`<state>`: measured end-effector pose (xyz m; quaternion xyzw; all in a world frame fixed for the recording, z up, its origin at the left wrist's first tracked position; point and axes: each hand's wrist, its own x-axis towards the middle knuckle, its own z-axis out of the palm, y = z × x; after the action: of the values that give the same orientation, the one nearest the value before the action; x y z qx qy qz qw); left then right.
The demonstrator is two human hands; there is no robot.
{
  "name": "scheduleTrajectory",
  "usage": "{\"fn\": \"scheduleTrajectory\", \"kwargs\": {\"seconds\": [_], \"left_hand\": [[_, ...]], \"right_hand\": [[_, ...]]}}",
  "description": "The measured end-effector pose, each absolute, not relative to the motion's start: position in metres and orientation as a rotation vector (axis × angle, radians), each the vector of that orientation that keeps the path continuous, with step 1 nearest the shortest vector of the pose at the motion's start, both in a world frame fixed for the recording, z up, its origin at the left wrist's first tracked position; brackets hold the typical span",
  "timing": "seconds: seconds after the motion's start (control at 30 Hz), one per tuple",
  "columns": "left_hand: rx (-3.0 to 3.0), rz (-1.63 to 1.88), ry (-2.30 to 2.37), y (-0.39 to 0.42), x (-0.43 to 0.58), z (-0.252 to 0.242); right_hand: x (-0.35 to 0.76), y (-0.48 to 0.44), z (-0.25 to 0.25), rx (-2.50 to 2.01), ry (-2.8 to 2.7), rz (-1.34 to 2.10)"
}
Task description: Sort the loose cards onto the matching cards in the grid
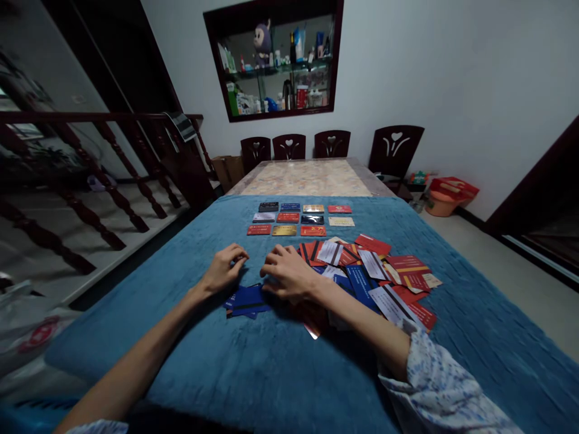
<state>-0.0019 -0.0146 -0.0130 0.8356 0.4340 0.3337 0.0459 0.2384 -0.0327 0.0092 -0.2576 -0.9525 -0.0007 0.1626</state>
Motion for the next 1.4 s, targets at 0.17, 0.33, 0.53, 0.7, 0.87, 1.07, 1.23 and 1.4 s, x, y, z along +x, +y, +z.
{"fn": "scheduleTrajectory", "kwargs": {"seconds": [0.17,0.33,0.53,0.7,0.87,1.07,1.23,1.4], "left_hand": [[2.534,0.931,1.325,-0.013,-0.008,-0.015],[2.524,0.88,1.333,-0.01,-0.007,-0.02],[2.499,0.866,1.308,-0.011,0.0,-0.021],[2.467,0.864,1.299,-0.01,0.002,-0.02],[2.468,0.899,1.303,-0.01,0.002,-0.02],[2.592,0.794,1.129,-0.014,0.001,-0.022],[2.63,0.591,1.138,-0.015,0.0,-0.025],[2.68,0.546,1.164,-0.015,-0.003,-0.022]], "right_hand": [[0.22,-0.053,0.006,-0.735,-2.812,0.024],[0.208,-0.062,0.0,-0.834,-2.871,0.064],[0.209,-0.059,0.001,-0.962,-2.857,0.039],[0.205,-0.051,-0.004,-1.04,-2.803,-0.075],[0.205,-0.039,-0.007,-1.223,-2.725,-0.228],[0.221,-0.028,-0.001,-1.267,-2.764,-0.173],[0.231,-0.023,0.006,-1.28,-2.787,-0.113],[0.229,-0.023,0.005,-1.307,-2.773,-0.095]]}}
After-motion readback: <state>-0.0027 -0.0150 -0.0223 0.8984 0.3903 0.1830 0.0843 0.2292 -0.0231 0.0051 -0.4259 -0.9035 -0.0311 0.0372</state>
